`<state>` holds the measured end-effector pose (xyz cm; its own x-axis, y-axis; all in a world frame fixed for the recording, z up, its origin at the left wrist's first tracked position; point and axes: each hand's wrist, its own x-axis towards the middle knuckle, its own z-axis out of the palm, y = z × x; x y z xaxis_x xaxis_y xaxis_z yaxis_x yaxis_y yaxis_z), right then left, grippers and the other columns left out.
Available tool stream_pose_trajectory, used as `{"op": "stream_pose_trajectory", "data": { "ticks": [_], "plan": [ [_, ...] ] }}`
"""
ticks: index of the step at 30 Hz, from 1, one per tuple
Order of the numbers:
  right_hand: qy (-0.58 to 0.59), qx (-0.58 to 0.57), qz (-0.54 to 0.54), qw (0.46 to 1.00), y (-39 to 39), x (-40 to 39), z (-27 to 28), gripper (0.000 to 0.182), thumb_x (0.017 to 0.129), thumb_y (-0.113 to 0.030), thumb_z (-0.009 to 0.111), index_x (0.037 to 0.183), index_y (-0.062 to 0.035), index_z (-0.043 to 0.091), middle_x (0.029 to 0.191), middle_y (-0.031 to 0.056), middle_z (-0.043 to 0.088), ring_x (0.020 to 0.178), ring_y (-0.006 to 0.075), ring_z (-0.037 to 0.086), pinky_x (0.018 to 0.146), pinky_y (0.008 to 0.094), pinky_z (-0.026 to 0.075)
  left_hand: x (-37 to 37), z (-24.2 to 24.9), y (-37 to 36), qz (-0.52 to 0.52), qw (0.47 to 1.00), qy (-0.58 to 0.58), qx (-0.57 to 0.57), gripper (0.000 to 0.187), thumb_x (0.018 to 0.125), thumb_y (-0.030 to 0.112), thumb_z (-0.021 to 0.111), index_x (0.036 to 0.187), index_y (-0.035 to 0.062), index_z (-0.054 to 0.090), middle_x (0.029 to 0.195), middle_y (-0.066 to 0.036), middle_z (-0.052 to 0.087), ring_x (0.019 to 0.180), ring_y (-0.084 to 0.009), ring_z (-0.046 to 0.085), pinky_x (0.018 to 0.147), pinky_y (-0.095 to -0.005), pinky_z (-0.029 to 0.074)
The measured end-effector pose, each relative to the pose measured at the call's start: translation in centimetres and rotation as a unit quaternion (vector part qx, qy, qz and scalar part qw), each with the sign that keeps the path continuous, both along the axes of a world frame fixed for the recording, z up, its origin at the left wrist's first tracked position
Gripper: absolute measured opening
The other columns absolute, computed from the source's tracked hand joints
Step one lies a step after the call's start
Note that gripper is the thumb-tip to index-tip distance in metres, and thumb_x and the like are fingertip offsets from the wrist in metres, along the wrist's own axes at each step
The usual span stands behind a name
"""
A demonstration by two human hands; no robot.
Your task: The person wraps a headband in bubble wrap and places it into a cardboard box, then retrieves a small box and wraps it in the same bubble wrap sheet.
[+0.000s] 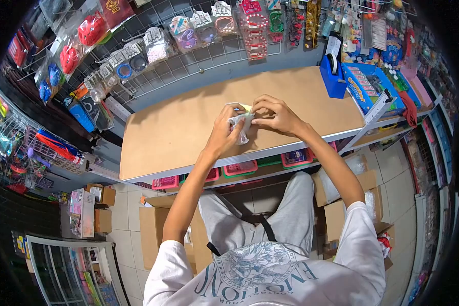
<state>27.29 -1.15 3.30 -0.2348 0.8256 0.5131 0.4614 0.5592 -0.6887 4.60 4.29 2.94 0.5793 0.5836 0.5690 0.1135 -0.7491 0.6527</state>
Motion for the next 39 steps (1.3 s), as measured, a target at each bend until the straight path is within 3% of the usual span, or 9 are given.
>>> {"op": "stream_pose_trajectory", "data": {
  "ticks": [5, 8, 17, 23, 26, 29, 34, 37, 39],
  "plan": [
    [0.009, -0.008, 0.008, 1.0, 0.8, 0.3, -0.9, 0.015, 0.086, -0.012, 0.078, 0.098, -0.004, 0.073, 0.109, 0.0053, 0.063, 0.097, 0.0177, 0.065, 0.078, 0.0305, 0.055, 0.0, -0.9, 0.6, 0.008, 0.999, -0.024, 0.025, 0.016, 0.097, 0.011, 0.062, 0.103, -0.0042, 0.06, 0.115, -0.015, 0.066, 0.091, -0.0257, 0.063, 0.082, -0.036, 0.049],
    [0.008, -0.008, 0.012, 1.0, 0.8, 0.2, -0.9, 0.017, 0.085, -0.014, 0.079, 0.098, -0.0043, 0.074, 0.109, 0.0062, 0.063, 0.096, 0.0187, 0.065, 0.077, 0.0304, 0.055, 0.0, -0.8, 0.6, 0.007, 1.0, -0.015, -0.017, 0.018, 0.098, 0.011, 0.062, 0.105, -0.0042, 0.058, 0.113, -0.017, 0.064, 0.097, -0.0325, 0.066, 0.084, -0.0387, 0.051],
    [-0.003, 0.095, -0.042, 0.995, -2.3, -3.0, 0.1, 0.032, 0.083, -0.022, 0.082, 0.108, -0.0068, 0.069, 0.112, 0.0113, 0.064, 0.106, 0.0318, 0.064, 0.092, 0.041, 0.052, 0.2, -0.6, 0.3, 0.022, 0.999, -0.025, -0.031, 0.018, 0.099, 0.013, 0.062, 0.104, -0.0032, 0.059, 0.11, -0.015, 0.067, 0.087, -0.0256, 0.065, 0.078, -0.0359, 0.051],
    [-0.009, 0.024, -0.053, 0.998, -3.6, -5.2, -1.1, 0.043, 0.08, -0.021, 0.085, 0.113, -0.0044, 0.063, 0.11, 0.0113, 0.064, 0.101, 0.028, 0.066, 0.089, 0.0374, 0.054, 0.2, -0.6, 0.6, 0.019, 0.996, -0.015, -0.083, 0.012, 0.098, 0.008, 0.062, 0.096, -0.0022, 0.057, 0.115, -0.014, 0.068, 0.096, -0.0205, 0.067, 0.081, -0.0338, 0.052],
    [0.013, -0.03, -0.073, 0.997, -3.6, -5.7, -1.9, 0.039, 0.082, -0.024, 0.083, 0.111, -0.0054, 0.064, 0.105, 0.0116, 0.067, 0.098, 0.0284, 0.068, 0.088, 0.0367, 0.055, 0.3, -1.3, 1.1, -0.003, 0.996, -0.054, -0.067, 0.018, 0.099, 0.013, 0.063, 0.1, -0.0027, 0.056, 0.11, -0.015, 0.068, 0.083, -0.0235, 0.064, 0.074, -0.036, 0.052],
    [0.028, -0.027, -0.051, 0.998, -3.0, -5.3, -2.0, 0.035, 0.083, -0.021, 0.082, 0.109, -0.0047, 0.066, 0.099, 0.0115, 0.07, 0.091, 0.0245, 0.07, 0.083, 0.0363, 0.056, 0.1, -0.8, 0.8, 0.0, 0.994, -0.033, -0.104, 0.012, 0.1, 0.008, 0.062, 0.099, -0.0018, 0.056, 0.119, -0.014, 0.069, 0.097, -0.0172, 0.067, 0.08, -0.0316, 0.053],
    [0.06, -0.061, 0.02, 0.996, -1.6, -4.0, -1.9, 0.029, 0.084, -0.018, 0.081, 0.106, -0.0039, 0.068, 0.089, 0.0102, 0.074, 0.081, 0.0197, 0.072, 0.074, 0.0347, 0.058, 0.3, -0.8, 0.5, -0.008, 0.991, -0.059, -0.117, 0.014, 0.101, 0.008, 0.061, 0.102, -0.0022, 0.052, 0.123, -0.018, 0.067, 0.102, -0.0211, 0.068, 0.084, -0.0326, 0.054],
    [0.033, -0.107, 0.039, 0.993, -1.5, -3.2, -1.5, 0.035, 0.084, -0.025, 0.081, 0.111, -0.0069, 0.068, 0.099, 0.0101, 0.073, 0.096, 0.0236, 0.071, 0.085, 0.0384, 0.056, 0.3, -0.9, 0.7, -0.02, 0.991, -0.07, -0.112, 0.014, 0.101, 0.006, 0.06, 0.105, -0.0016, 0.049, 0.124, -0.02, 0.066, 0.108, -0.0246, 0.067, 0.089, -0.0346, 0.054],
    [-0.101, 0.033, -0.035, 0.994, -1.5, -3.0, -0.7, 0.046, 0.081, -0.031, 0.082, 0.119, -0.0106, 0.066, 0.111, 0.0112, 0.069, 0.109, 0.028, 0.066, 0.095, 0.0424, 0.052, 0.2, -1.1, 0.8, -0.022, 0.993, -0.063, -0.1, 0.014, 0.101, 0.006, 0.059, 0.106, -0.0013, 0.048, 0.126, -0.022, 0.065, 0.112, -0.0287, 0.067, 0.092, -0.0371, 0.053]
  ]
}}
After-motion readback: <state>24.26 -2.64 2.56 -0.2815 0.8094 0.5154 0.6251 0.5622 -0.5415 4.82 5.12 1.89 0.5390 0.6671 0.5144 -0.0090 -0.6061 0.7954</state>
